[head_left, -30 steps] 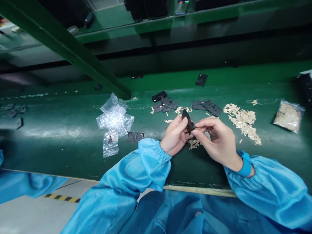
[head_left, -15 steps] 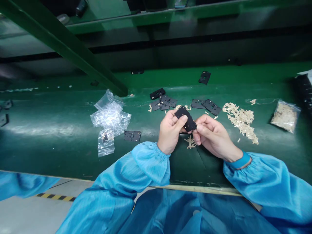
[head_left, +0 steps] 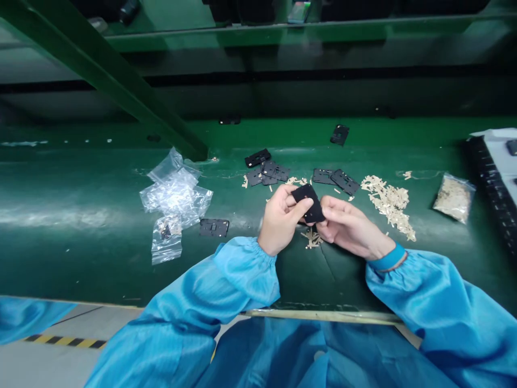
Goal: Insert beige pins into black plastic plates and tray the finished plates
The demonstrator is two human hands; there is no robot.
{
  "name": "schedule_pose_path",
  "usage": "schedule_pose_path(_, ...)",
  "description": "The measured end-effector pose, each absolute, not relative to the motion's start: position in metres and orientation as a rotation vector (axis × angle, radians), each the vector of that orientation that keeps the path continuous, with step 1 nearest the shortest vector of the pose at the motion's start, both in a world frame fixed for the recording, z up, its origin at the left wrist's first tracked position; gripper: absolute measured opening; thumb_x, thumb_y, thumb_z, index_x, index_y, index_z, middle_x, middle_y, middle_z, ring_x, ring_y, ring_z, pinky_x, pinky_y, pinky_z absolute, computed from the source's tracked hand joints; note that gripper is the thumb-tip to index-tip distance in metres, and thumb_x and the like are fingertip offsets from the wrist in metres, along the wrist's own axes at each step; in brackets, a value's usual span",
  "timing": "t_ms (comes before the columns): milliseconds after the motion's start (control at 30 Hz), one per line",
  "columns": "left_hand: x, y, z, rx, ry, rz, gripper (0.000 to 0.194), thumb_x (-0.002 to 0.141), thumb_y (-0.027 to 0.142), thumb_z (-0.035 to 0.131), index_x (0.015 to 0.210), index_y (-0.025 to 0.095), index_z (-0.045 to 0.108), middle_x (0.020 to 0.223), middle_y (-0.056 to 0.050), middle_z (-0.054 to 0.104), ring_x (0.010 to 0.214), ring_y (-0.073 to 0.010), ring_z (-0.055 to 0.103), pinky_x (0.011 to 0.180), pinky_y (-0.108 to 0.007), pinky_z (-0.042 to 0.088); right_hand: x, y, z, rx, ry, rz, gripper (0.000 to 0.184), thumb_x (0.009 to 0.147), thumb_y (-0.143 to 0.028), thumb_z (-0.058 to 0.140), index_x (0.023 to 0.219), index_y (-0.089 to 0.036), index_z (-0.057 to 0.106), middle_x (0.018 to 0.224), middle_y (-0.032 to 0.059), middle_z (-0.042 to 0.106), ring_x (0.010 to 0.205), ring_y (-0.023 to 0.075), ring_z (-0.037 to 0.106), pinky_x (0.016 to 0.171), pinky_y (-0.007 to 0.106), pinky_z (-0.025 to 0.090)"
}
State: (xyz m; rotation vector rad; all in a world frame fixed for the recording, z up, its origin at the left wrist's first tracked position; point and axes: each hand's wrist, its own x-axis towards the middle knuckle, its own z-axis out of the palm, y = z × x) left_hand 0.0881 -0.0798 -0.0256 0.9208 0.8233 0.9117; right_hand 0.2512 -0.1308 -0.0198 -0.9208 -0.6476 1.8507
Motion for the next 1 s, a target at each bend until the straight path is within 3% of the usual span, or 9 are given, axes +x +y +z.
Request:
schedule_pose_path(200,0.089,-0.081,-0.028,0.921,0.824,0.902,0.045,0.077,0.043,0.086,0.099,0.018,0.056,0.076,0.001,0.073,0.059,-0.0126,0.07,0.055,-0.022,0.06,0.243,-0.128,-0.026,-1.071,-0.708,1.696,0.046,0.089,-0.058,0.073,0.076,-0.021,0.048,0.056,-0.006,0.058,0.04,0.0054,0.042,0.042,0.019,0.031)
schedule_pose_path(267,0.089,-0.08,-0.029,0.913,0.833,0.902,0.046,0.077,0.043,0.086,0.099,0.017,0.056,0.074,0.001,0.072,0.059,-0.0125,0.069,0.056,-0.023,0.06,0.244,-0.13,-0.025,-1.146,-0.812,1.579,0.047,0.093,-0.063,0.064,0.078,-0.02,0.051,0.057,-0.0046,0.059,0.041,0.0061,0.043,0.042,0.019,0.033)
schedule_pose_path(367,0.089,-0.076,-0.032,0.894,0.858,0.91,0.047,0.077,0.043,0.087,0.102,0.016,0.058,0.076,0.001,0.072,0.06,-0.0114,0.069,0.056,-0.021,0.06,0.251,-0.127,-0.018,-1.304,-1.043,1.488,0.042,0.089,-0.059,0.072,0.085,-0.02,0.057,0.057,-0.0046,0.06,0.045,0.0079,0.049,0.046,0.02,0.039)
schedule_pose_path(467,0.09,-0.071,-0.037,0.859,0.889,0.919,0.05,0.08,0.047,0.084,0.109,0.016,0.058,0.089,-0.003,0.075,0.069,-0.0135,0.073,0.062,-0.024,0.063,0.264,-0.105,-0.007,-1.493,-1.209,1.416,0.039,0.083,-0.053,0.079,0.085,-0.02,0.06,0.052,-0.0055,0.057,0.044,0.0091,0.048,0.044,0.021,0.037)
schedule_pose_path(567,0.092,-0.069,-0.044,0.862,0.873,0.952,0.049,0.088,0.053,0.073,0.116,0.017,0.057,0.111,-0.01,0.075,0.087,-0.0168,0.077,0.073,-0.028,0.065,0.283,-0.055,-0.001,-1.624,-1.257,1.122,0.032,0.088,-0.048,0.073,0.081,-0.02,0.059,0.053,-0.0043,0.056,0.044,0.0106,0.048,0.044,0.023,0.037)
schedule_pose_path(633,0.092,-0.069,-0.047,0.906,0.856,0.952,0.046,0.092,0.054,0.068,0.116,0.017,0.058,0.116,-0.012,0.074,0.092,-0.017,0.076,0.075,-0.028,0.065,0.296,-0.013,-0.003,-1.725,-1.311,0.796,0.022,0.088,-0.038,0.071,0.081,-0.021,0.058,0.056,-0.0037,0.058,0.046,0.0125,0.051,0.048,0.025,0.04)
schedule_pose_path(767,0.092,-0.07,-0.05,0.974,0.855,0.933,0.042,0.094,0.053,0.064,0.112,0.016,0.059,0.111,-0.012,0.073,0.087,-0.0162,0.074,0.073,-0.029,0.064,0.314,0.053,-0.017,-1.926,-1.617,0.11,0.004,0.088,-0.021,0.064,0.09,-0.02,0.067,0.089,0.0076,0.071,0.081,0.0224,0.066,0.077,0.034,0.05)
schedule_pose_path(867,0.092,-0.07,-0.051,0.984,0.853,0.93,0.04,0.095,0.052,0.063,0.111,0.016,0.059,0.109,-0.012,0.073,0.084,-0.016,0.073,0.071,-0.029,0.064,0.324,0.067,-0.028,-1.956,-1.726,0.058,0.014,0.086,-0.021,0.066,0.098,-0.02,0.072,0.101,0.0107,0.073,0.092,0.0266,0.067,0.084,0.037,0.051)
schedule_pose_path(1000,0.093,-0.07,-0.053,0.981,0.839,0.933,0.037,0.096,0.05,0.061,0.11,0.016,0.059,0.105,-0.011,0.074,0.082,-0.0153,0.073,0.07,-0.028,0.063,0.356,0.053,-0.029,-2.036,-1.703,0.035,0.021,0.092,-0.024,0.059,0.105,-0.018,0.075,0.102,0.011,0.076,0.094,0.0264,0.069,0.089,0.037,0.051)
